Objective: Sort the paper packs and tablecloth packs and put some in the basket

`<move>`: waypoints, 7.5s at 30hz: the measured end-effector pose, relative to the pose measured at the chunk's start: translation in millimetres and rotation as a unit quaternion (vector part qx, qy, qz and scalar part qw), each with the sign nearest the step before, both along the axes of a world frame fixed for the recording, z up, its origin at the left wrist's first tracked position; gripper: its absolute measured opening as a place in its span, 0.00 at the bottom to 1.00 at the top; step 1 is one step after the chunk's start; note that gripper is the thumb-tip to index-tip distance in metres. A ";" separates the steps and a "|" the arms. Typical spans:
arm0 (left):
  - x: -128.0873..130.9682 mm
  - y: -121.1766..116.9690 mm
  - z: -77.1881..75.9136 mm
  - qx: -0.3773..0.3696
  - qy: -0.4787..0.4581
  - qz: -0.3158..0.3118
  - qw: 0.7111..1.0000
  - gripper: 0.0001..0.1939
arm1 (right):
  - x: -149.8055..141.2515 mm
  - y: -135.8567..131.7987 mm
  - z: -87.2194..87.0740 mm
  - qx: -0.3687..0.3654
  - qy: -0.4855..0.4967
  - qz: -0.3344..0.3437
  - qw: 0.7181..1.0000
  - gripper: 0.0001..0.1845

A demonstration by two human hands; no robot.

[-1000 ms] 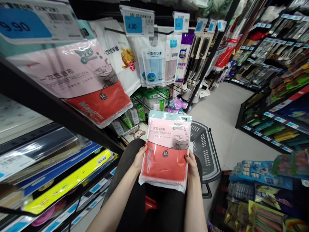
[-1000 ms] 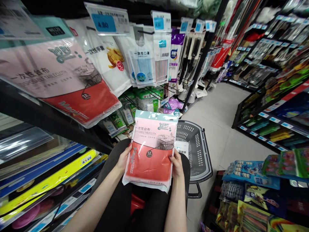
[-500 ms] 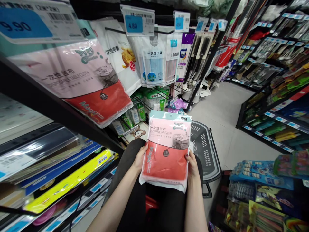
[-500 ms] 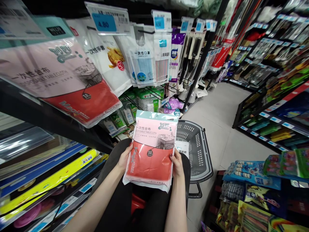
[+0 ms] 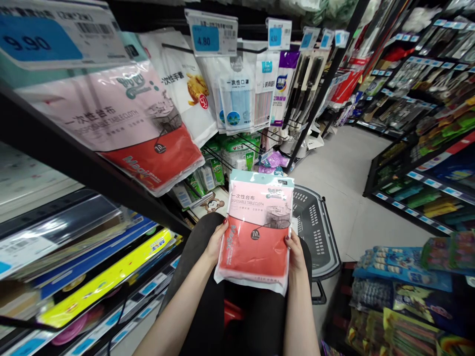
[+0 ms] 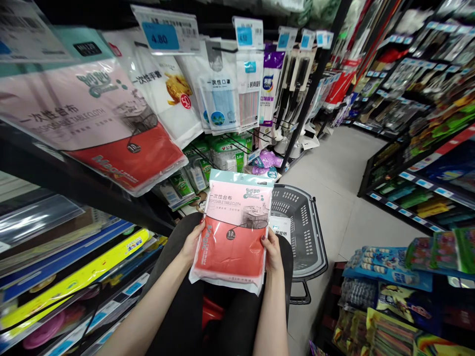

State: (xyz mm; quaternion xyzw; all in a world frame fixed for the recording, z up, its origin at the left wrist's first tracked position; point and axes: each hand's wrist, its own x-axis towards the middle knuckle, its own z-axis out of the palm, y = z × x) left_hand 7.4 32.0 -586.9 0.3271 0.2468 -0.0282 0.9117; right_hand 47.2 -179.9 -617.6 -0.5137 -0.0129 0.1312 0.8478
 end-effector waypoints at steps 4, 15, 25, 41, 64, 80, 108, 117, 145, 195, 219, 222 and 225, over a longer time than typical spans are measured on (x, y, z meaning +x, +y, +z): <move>0.4 -0.7 0.7 0.005 -0.010 0.012 1.000 0.10 | -0.2 -0.3 -0.4 0.014 -0.004 0.005 1.000 0.21; 0.8 0.2 -2.1 0.019 -0.023 0.007 1.000 0.10 | -0.1 -0.9 0.2 -0.007 -0.006 0.003 1.000 0.22; 1.0 0.6 -3.6 0.033 -0.032 0.010 0.999 0.10 | -0.4 -0.2 2.8 -0.002 -0.002 0.004 1.000 0.22; 1.0 1.5 -5.8 0.048 -0.042 0.009 0.998 0.10 | -0.9 -0.1 3.0 -0.012 0.001 -0.004 1.000 0.23; 8.7 2.4 -11.2 0.159 -0.073 0.112 0.978 0.28 | 9.1 -12.5 8.5 -0.003 -0.024 -0.243 0.970 0.26; 4.6 5.6 -6.3 0.119 -0.091 0.070 0.986 0.12 | 5.6 1.9 13.4 -0.124 -0.043 -0.141 0.981 0.20; 10.0 -1.8 -8.7 0.210 -0.064 -0.016 0.975 0.19 | 2.2 9.1 16.2 -0.119 -0.045 -0.007 0.992 0.23; 3.6 2.4 -10.9 0.162 -0.060 -0.076 0.982 0.13 | 3.3 0.6 7.3 -0.085 -0.020 -0.036 0.996 0.25; 1.8 -4.0 -14.7 0.153 -0.035 -0.012 0.987 0.13 | 2.4 -0.6 8.2 -0.052 -0.018 -0.020 0.998 0.23; 6.5 -3.6 -14.2 0.175 -0.044 -0.091 0.979 0.14 | 1.5 3.4 16.6 -0.062 0.036 0.006 0.997 0.24; 3.4 0.4 -19.5 0.221 -0.069 -0.122 0.965 0.10 | -0.5 1.4 15.5 -0.027 -0.010 0.001 1.000 0.32; 3.5 0.0 -17.6 0.223 -0.078 -0.119 0.964 0.09 | -1.4 1.9 17.2 -0.023 -0.005 0.003 1.000 0.33; 3.5 -0.4 -15.1 0.231 -0.083 -0.116 0.963 0.10 | -1.9 1.9 18.6 -0.025 -0.008 0.001 1.000 0.32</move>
